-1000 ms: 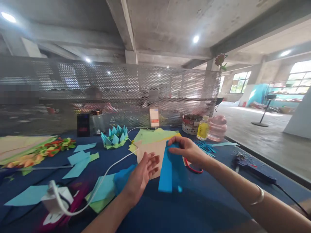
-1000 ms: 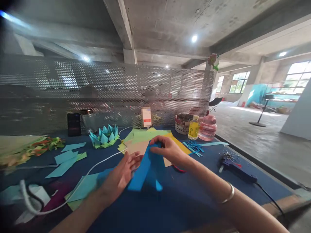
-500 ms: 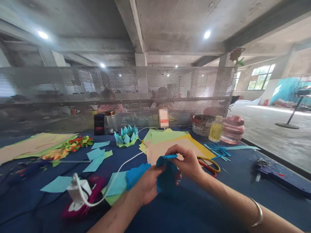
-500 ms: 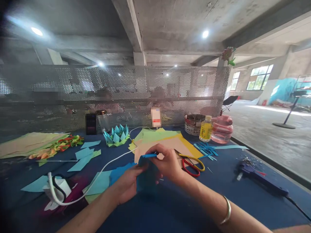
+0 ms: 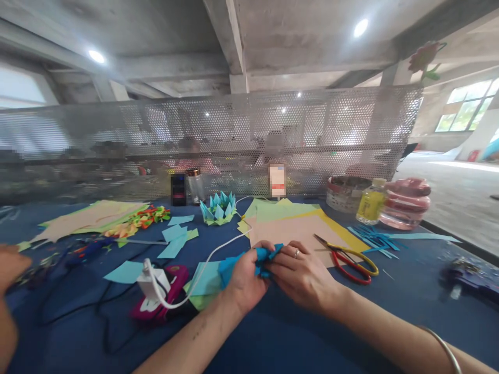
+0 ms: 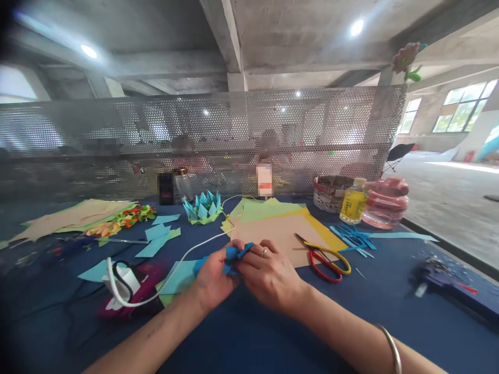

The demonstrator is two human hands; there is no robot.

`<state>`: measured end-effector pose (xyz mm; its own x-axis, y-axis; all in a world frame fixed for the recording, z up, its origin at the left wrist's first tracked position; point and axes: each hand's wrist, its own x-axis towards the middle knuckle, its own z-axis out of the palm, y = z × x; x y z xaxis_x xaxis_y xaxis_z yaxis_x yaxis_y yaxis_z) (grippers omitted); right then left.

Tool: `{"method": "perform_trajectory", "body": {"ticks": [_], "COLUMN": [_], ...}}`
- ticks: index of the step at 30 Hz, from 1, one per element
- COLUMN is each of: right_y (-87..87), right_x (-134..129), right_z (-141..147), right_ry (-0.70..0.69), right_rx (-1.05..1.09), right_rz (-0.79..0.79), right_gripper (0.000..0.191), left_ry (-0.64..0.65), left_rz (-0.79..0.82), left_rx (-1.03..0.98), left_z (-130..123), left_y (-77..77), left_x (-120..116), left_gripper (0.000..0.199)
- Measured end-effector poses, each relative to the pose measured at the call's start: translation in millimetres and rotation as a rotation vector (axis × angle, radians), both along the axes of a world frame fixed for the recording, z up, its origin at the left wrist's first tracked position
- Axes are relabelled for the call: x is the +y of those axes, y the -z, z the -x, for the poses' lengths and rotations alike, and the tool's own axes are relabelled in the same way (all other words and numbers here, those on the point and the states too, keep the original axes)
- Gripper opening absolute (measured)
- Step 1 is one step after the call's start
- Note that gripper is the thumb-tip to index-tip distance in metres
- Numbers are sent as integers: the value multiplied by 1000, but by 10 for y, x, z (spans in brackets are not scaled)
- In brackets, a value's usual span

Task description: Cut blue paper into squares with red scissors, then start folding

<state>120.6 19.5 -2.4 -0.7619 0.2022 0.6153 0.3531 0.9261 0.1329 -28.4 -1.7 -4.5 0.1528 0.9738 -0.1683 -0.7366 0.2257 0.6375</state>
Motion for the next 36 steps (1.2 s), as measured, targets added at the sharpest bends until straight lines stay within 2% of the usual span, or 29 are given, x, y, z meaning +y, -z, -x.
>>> {"method": "perform_trajectory", "body": {"ticks": [3, 8, 13, 18, 20, 23, 26, 29, 33, 36], "right_y": [27, 50, 51, 69, 83, 104, 110, 91, 58, -3], "right_x": [0, 55, 12, -88, -107, -98, -59, -21, 26, 98], "right_z": [10, -20, -28, -1, 8, 15, 21, 19, -33, -128], "right_ry": [15, 59, 22, 83, 72, -20, -116, -132, -46, 99], "right_rx": [-47, -80, 88, 214, 239, 146, 84, 140, 210, 307], "right_rz": [-11, -13, -20, 3, 68, 170, 258, 325, 425, 423], "right_gripper": [22, 26, 18, 11, 30, 54, 58, 58, 50, 42], "left_ry": [-54, -49, -23, 22, 61, 83, 155, 208, 239, 268], "left_rz": [45, 113, 110, 42, -17, -82, -191, -271, -213, -153], "left_rx": [-52, -58, 2, 79, 136, 233, 254, 185, 63, 41], "left_z": [16, 5, -84, -124, -129, -140, -149, -143, -109, -73], "left_y": [29, -7, 29, 91, 100, 95, 65, 17, -24, -32], "left_x": [12, 5, -2, -38, -67, -107, -118, -111, -114, -129], "left_gripper": [9, 8, 11, 9, 13, 28, 37, 31, 13, 19]}}
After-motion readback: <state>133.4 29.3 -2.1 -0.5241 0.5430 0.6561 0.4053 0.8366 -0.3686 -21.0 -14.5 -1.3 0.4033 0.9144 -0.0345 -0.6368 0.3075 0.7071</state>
